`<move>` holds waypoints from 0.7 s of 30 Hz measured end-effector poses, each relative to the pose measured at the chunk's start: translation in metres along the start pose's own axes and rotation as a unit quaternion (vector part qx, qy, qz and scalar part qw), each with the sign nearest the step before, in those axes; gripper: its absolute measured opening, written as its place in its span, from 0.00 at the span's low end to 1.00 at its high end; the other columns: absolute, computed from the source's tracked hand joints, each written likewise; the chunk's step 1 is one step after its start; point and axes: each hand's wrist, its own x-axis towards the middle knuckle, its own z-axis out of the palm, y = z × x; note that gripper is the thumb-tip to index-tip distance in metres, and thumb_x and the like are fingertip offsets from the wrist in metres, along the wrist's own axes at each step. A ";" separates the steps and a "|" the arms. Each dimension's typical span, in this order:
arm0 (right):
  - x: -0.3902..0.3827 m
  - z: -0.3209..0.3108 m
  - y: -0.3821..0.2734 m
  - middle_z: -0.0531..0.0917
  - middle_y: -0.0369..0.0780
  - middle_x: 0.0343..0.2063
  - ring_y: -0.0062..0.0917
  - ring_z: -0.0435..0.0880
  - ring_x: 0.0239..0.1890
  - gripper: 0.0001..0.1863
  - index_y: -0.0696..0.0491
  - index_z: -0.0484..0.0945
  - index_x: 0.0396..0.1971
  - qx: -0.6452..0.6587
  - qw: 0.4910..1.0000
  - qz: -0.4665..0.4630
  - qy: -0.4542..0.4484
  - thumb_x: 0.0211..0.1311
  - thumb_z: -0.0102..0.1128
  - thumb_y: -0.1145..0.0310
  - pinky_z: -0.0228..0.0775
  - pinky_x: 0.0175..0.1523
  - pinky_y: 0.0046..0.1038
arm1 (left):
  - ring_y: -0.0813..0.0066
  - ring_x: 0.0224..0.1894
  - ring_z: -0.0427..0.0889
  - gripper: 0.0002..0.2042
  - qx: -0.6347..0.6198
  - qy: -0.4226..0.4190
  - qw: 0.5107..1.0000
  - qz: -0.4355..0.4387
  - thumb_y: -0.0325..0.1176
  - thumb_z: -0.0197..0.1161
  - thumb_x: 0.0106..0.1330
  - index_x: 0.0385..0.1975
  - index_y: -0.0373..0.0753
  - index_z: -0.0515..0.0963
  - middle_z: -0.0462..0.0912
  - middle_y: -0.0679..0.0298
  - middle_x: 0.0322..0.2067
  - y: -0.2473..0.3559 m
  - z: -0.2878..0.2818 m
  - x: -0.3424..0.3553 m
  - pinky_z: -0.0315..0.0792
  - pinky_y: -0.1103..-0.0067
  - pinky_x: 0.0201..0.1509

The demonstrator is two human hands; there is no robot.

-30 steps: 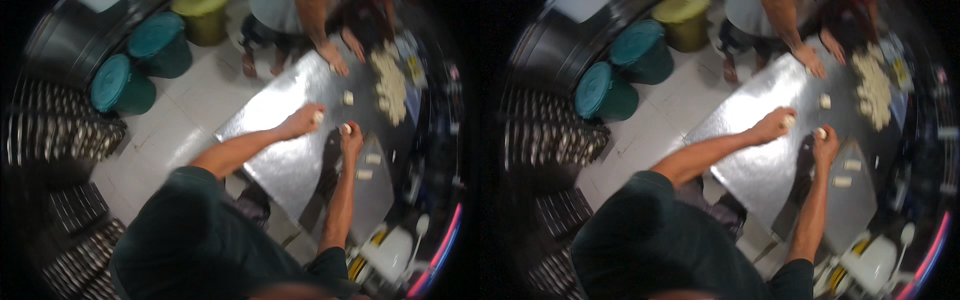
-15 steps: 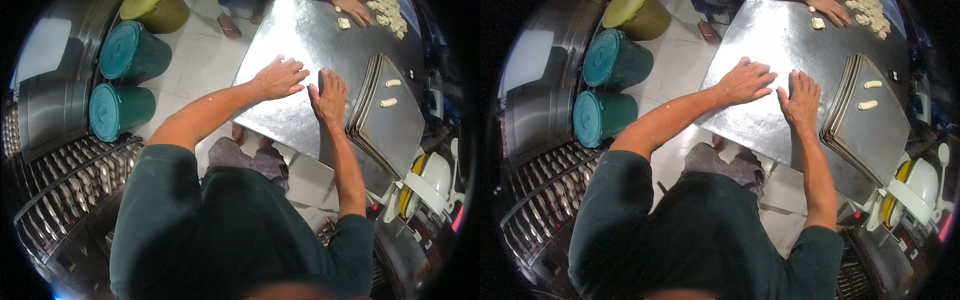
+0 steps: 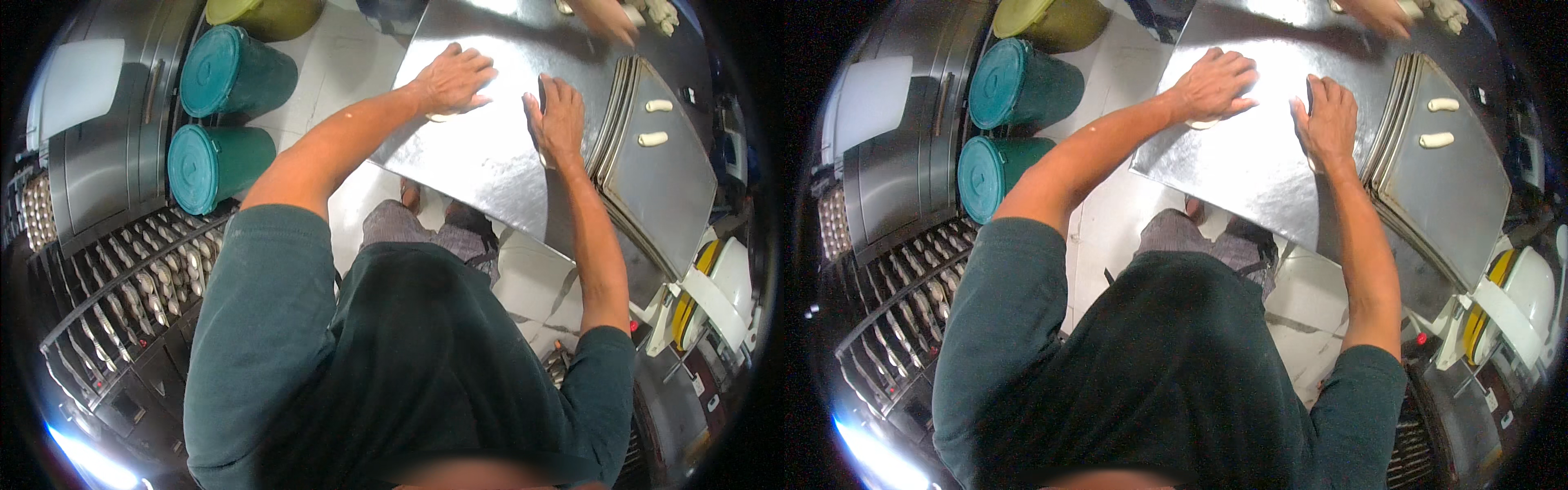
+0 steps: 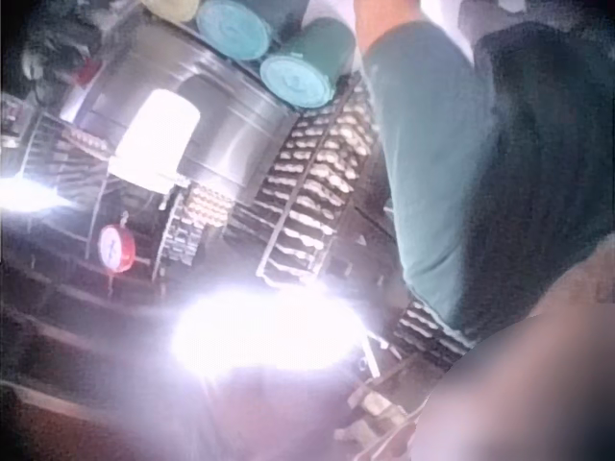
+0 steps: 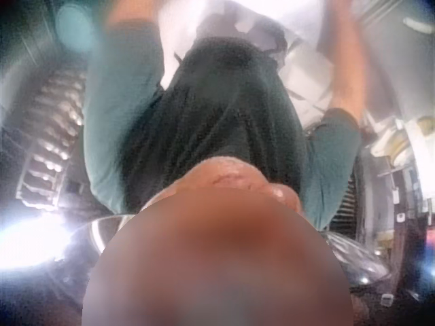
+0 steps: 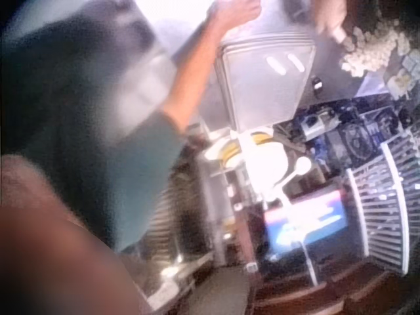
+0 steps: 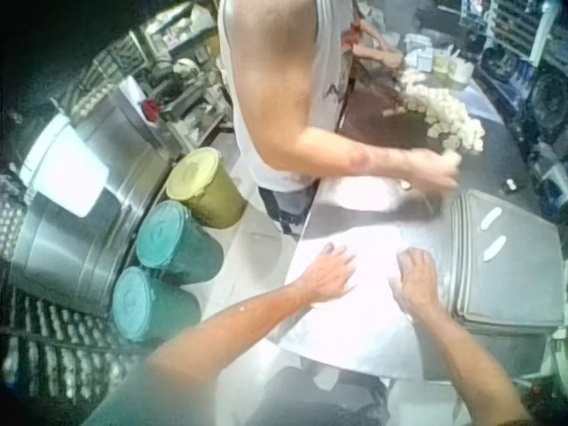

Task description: The person rolls small pieces of dough into cylindrical shapes on a metal table and places them onto baking trays.

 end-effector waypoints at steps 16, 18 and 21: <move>-0.033 0.008 0.001 0.69 0.53 0.69 0.51 0.63 0.73 0.39 0.53 0.66 0.71 -0.081 0.993 0.066 -0.058 0.72 0.50 0.39 0.53 0.75 0.53 | 0.52 0.70 0.68 0.33 -0.074 -0.096 0.992 -0.032 0.59 0.57 0.67 0.65 0.41 0.74 0.73 0.53 0.66 -0.004 -0.013 -0.022 0.59 0.58 0.76; -0.021 -0.007 -0.017 0.79 0.50 0.60 0.45 0.73 0.66 0.32 0.54 0.73 0.66 -0.061 0.998 0.011 -0.003 0.71 0.57 0.49 0.64 0.69 0.46 | 0.51 0.70 0.68 0.31 -0.106 -0.110 0.987 -0.041 0.57 0.57 0.68 0.64 0.40 0.75 0.74 0.52 0.66 -0.004 -0.013 -0.031 0.60 0.59 0.75; -0.050 -0.005 -0.001 0.85 0.46 0.44 0.41 0.82 0.50 0.25 0.55 0.78 0.60 -0.002 0.999 -0.001 0.032 0.67 0.62 0.60 0.74 0.58 0.40 | 0.54 0.68 0.70 0.28 -0.065 0.091 0.994 0.015 0.56 0.56 0.70 0.59 0.40 0.79 0.75 0.51 0.63 0.010 0.008 -0.064 0.64 0.59 0.72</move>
